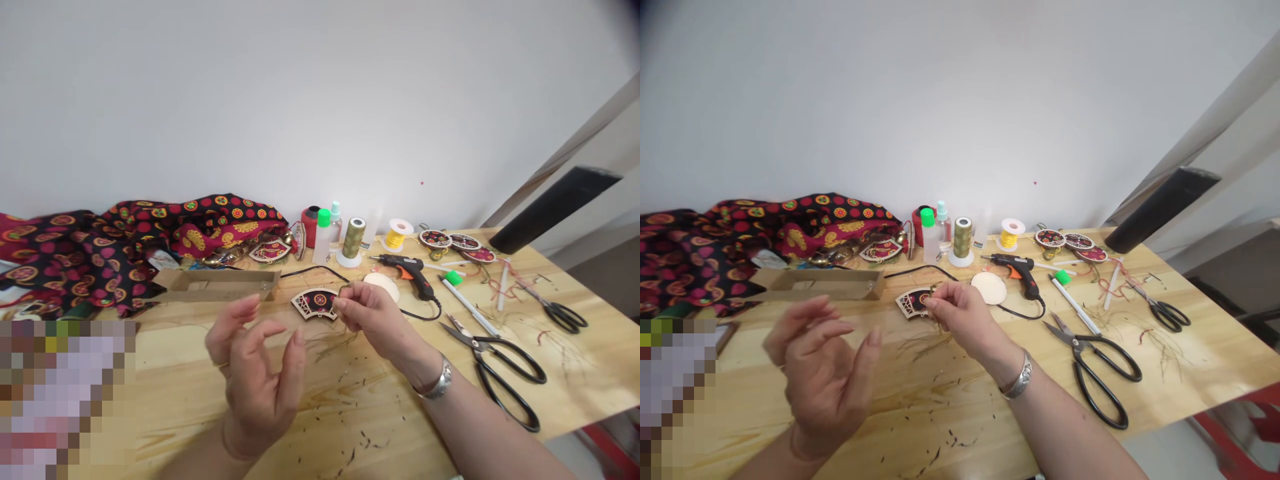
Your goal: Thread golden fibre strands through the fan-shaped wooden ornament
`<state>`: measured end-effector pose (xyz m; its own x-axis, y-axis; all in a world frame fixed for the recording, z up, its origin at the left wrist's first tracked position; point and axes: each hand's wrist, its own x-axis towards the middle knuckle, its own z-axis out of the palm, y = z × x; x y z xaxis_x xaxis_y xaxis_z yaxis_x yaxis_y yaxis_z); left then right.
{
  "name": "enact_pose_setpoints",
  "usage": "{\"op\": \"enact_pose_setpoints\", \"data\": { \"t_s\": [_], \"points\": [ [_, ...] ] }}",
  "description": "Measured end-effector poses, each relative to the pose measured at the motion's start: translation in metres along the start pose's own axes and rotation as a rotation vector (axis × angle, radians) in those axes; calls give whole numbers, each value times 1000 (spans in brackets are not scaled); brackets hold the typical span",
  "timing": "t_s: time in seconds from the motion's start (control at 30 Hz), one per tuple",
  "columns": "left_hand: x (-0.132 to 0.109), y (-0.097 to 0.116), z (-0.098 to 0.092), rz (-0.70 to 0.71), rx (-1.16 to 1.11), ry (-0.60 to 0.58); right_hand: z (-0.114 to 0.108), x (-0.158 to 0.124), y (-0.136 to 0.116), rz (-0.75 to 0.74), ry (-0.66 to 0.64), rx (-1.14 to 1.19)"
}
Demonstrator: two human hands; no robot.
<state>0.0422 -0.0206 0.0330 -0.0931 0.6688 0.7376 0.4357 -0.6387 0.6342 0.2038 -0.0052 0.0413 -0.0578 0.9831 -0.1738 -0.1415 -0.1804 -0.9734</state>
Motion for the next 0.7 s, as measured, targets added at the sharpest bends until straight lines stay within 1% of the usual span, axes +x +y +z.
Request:
{"op": "enact_pose_setpoints", "data": {
  "t_s": [0.03, 0.07, 0.13, 0.2, 0.23, 0.3, 0.33, 0.4, 0.53, 0.6, 0.7],
  "points": [
    [0, 0, 1, -42, -77, -61, 1, -1, 1, -1, -1, -26],
    [-1, 0, 2, -103, -152, -150, 3, -1, 1, -6, -7, -51],
    [-2, -1, 5, -272, -276, -344, 5, -3, 3, -29, -30, -103],
    [-3, -2, 7, -435, -343, -509, 8, -4, 4, -56, -48, -156],
    [-4, -3, 8, -495, -356, -570, 8, -4, 5, -65, -51, -181],
    [-6, -4, 8, -550, -346, -649, 10, -5, 5, -74, -45, -231],
    [-6, -4, 8, -549, -324, -663, 10, -5, 5, -75, -41, -252],
    [-7, -6, 7, -515, -266, -654, 10, -5, 5, -73, -33, -278],
    [-7, -9, 7, -426, -190, -582, 10, -4, 6, -64, -19, -272],
    [-6, -9, 8, -429, -185, -558, 10, -4, 6, -62, -18, -261],
    [-4, -8, 10, -485, -223, -539, 10, -3, 7, -62, -16, -248]
  ]
}}
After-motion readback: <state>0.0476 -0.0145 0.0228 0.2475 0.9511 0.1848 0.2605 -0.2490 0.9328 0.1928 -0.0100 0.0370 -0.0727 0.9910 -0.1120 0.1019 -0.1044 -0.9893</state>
